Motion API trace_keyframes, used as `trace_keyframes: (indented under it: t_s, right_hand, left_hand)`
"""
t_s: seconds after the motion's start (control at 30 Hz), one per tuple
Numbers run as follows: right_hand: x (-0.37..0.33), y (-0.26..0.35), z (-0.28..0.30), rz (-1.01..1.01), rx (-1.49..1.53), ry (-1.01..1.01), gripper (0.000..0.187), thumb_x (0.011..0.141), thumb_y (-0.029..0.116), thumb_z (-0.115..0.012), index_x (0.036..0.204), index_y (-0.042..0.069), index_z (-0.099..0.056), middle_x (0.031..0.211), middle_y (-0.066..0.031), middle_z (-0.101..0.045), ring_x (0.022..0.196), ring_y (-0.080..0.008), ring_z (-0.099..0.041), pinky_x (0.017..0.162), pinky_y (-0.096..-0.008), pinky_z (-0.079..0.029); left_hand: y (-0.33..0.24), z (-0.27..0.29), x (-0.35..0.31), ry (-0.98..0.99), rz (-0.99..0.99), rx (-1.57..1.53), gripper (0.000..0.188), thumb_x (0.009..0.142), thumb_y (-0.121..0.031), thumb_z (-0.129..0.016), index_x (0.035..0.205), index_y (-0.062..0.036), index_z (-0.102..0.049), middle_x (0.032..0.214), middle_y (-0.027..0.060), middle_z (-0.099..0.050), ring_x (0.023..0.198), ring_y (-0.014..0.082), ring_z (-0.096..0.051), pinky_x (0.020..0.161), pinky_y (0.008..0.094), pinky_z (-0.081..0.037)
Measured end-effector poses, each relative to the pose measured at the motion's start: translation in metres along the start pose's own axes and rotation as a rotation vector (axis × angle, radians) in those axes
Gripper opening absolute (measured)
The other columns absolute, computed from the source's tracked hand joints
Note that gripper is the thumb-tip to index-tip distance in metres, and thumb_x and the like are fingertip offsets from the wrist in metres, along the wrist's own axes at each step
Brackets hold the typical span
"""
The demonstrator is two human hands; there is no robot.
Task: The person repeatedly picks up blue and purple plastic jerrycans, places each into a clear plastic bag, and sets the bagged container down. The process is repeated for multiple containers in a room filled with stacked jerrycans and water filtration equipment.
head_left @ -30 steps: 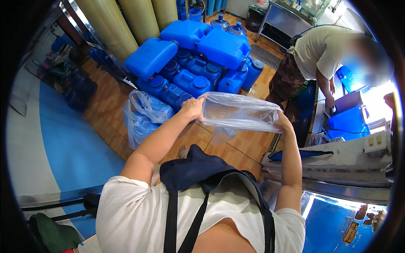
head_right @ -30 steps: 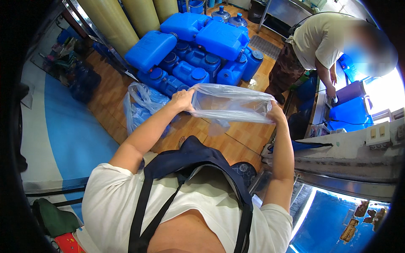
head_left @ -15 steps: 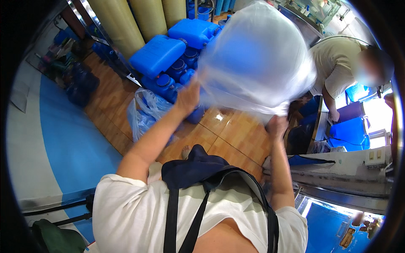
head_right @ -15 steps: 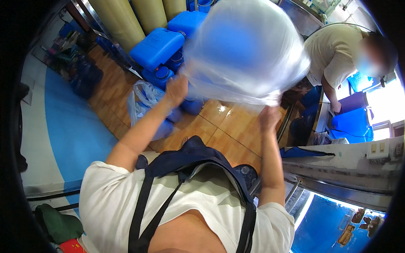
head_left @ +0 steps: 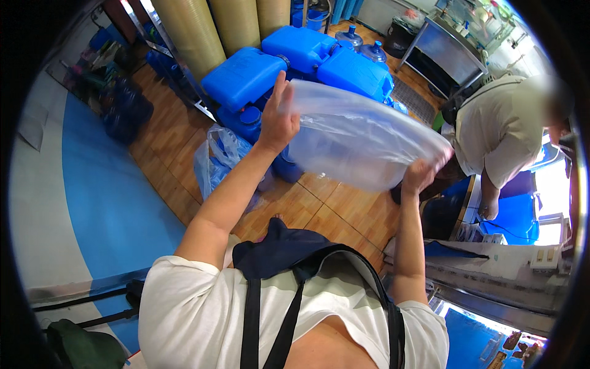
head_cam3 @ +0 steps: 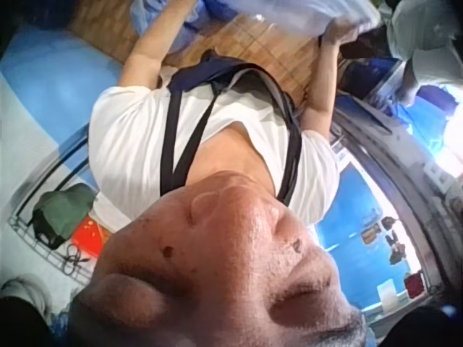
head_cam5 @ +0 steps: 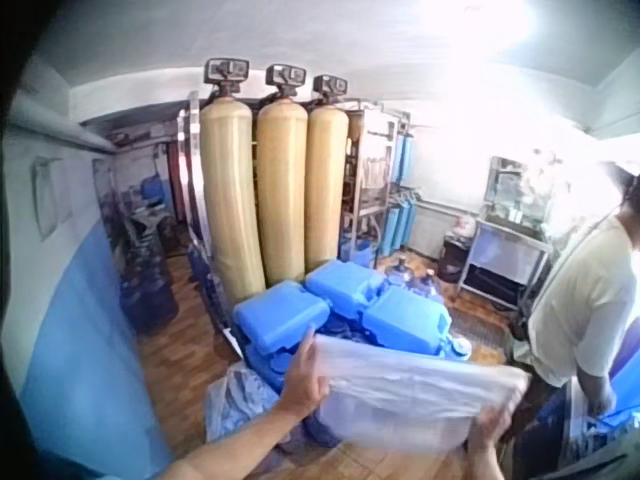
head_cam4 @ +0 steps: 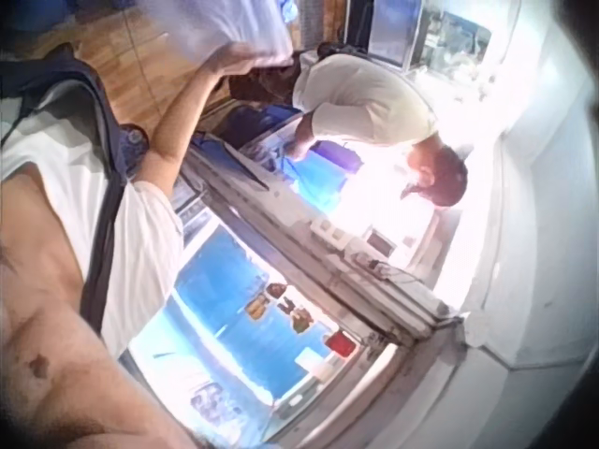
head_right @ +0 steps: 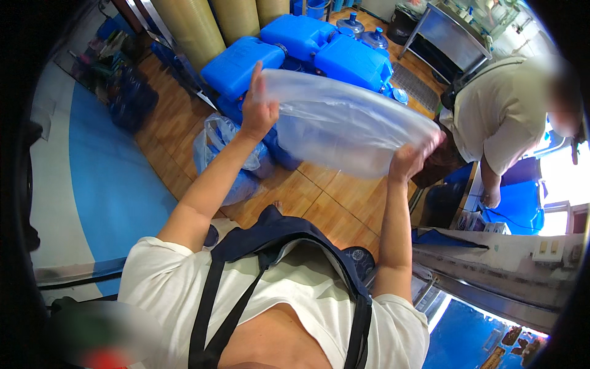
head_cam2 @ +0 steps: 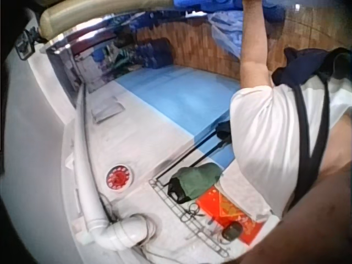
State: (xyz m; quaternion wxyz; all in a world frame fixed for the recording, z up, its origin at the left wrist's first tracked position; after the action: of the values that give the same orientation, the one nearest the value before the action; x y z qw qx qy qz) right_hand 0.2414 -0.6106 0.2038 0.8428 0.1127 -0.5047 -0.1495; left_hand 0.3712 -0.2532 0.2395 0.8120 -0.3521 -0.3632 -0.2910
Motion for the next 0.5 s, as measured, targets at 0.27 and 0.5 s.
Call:
trace_keyframes:
  t_s: [0.27,0.5]
  right_hand:
    - [-0.381,-0.066,-0.056,-0.400,0.228,2.015,0.056,0.075,0.005,-0.059,0.131,0.006,-0.050,0.124,-0.0173,-0.050,0.113,-0.0259,-0.052,0.096,-0.0309,-0.040]
    - [-0.201,-0.020,-0.076,-1.381,1.605,0.750,0.039,0.068,-0.008,-0.049,0.106,-0.003,-0.054,0.103,-0.0191,-0.063,0.091,-0.0316,-0.064,0.081,-0.0434,-0.055]
  left_hand:
    - [0.101,-0.070,-0.362,1.498,0.387,-0.025,0.069,0.075,-0.004,-0.054,0.141,-0.0125,-0.036,0.137,0.0255,-0.041,0.117,0.0332,-0.053,0.095,0.0328,-0.045]
    - [0.090,-0.017,-0.299,0.809,1.557,-1.340,0.046,0.069,0.007,-0.046,0.109,-0.0062,-0.064,0.101,0.0137,-0.066,0.091,0.0249,-0.065,0.080,0.0357,-0.053]
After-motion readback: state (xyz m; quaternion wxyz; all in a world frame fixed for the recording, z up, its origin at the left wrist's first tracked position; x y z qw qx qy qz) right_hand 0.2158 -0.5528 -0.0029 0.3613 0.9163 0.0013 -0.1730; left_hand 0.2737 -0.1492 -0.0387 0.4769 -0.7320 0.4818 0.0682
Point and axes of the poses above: each hand's wrist, its own x-axis towards the middle knuckle, its own z-axis out of the back of the hand, y = z × x, the point moved 9 cm from there along x, towards the middle knuckle
